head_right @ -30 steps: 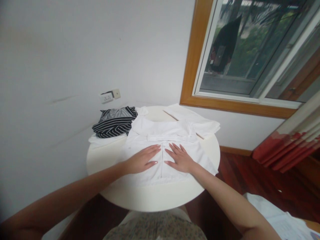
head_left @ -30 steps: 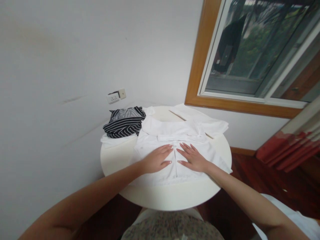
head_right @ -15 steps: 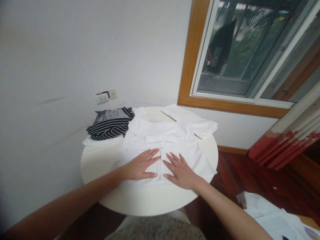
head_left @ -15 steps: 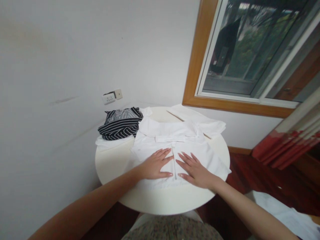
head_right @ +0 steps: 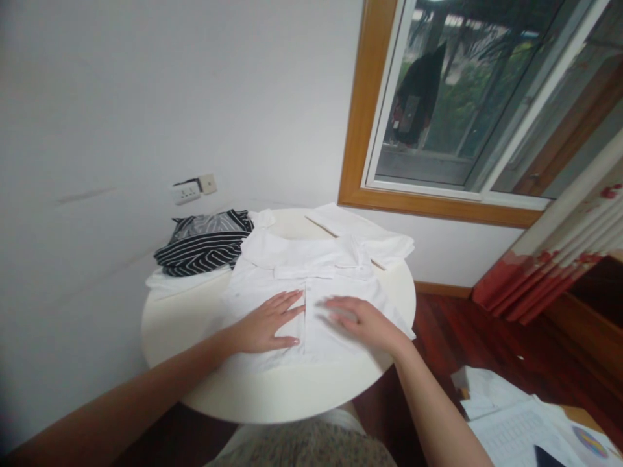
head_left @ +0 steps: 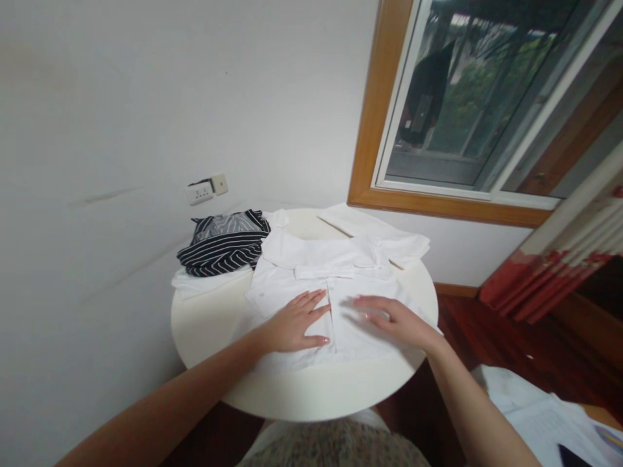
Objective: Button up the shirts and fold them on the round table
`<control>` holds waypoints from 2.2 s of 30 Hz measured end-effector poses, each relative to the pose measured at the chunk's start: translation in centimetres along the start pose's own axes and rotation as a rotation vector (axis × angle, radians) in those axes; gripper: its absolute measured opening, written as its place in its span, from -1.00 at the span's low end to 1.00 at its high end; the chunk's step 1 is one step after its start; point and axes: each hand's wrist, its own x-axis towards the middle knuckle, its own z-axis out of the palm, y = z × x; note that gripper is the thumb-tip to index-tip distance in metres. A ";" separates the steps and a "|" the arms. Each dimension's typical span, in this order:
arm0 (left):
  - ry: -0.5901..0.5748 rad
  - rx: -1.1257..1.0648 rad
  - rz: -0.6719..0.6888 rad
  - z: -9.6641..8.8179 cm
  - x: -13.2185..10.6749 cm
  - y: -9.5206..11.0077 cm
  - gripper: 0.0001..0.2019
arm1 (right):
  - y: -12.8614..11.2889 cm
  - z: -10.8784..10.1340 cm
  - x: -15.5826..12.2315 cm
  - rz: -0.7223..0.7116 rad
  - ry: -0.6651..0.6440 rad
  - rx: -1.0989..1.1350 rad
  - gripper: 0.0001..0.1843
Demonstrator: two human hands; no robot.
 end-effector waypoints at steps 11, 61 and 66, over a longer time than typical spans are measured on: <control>-0.051 -0.061 -0.022 -0.6 -0.8 1.0 -0.19 | 7.0 4.4 1.0 0.366 0.100 -0.428 -0.29; 0.467 -0.269 -0.611 -10.0 -8.6 -2.8 -0.69 | 8.7 2.8 -9.5 0.120 0.367 -0.200 -0.52; 0.538 -0.409 -0.709 -8.7 -8.1 -4.9 -0.61 | 10.4 -0.3 -10.9 0.246 0.595 -0.114 -0.64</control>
